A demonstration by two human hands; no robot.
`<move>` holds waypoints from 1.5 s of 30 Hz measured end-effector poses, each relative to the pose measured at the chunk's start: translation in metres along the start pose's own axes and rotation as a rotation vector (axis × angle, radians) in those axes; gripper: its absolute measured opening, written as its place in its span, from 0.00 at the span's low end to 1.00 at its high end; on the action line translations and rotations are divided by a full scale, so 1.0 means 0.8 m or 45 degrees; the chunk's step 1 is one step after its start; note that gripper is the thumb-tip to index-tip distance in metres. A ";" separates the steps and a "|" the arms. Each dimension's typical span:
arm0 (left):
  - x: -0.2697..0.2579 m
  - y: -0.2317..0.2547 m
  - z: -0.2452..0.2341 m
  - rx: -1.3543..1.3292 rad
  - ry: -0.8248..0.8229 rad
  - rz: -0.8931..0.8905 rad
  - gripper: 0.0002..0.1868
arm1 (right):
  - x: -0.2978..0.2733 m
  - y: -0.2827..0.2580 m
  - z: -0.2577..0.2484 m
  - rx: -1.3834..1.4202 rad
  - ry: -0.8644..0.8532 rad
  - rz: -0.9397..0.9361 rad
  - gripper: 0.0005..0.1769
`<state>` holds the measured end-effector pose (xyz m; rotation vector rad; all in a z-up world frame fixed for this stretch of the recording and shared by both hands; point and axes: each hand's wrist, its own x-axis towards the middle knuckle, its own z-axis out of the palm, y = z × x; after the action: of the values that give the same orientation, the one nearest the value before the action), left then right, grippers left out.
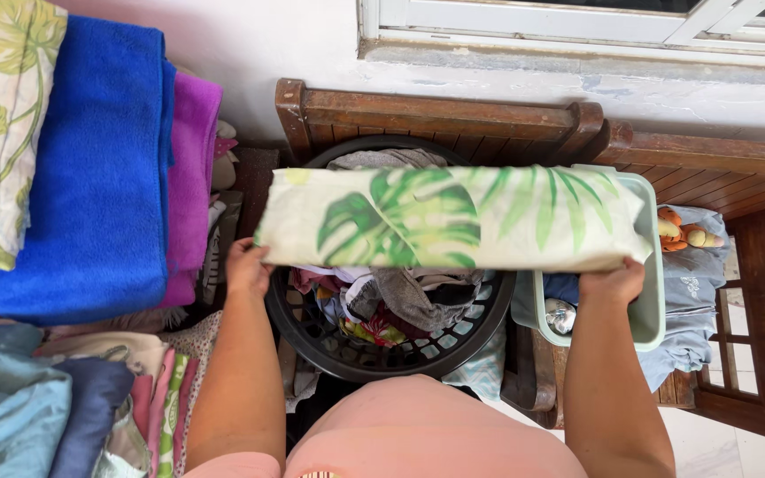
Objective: The person picks up clothing items from a basket, shakes them out, folds them by hand, and places the folded items onto a stack on a nearby surface.
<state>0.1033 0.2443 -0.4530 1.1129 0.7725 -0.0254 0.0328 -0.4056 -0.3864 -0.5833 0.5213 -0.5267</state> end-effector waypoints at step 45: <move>-0.235 0.097 0.207 0.030 -0.688 0.227 0.24 | -0.141 0.078 0.106 -0.301 -0.427 0.809 0.45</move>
<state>0.0835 0.0802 -0.2491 1.1243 0.1901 -0.1780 0.0181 -0.2630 -0.3304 -0.6742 0.4196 0.2379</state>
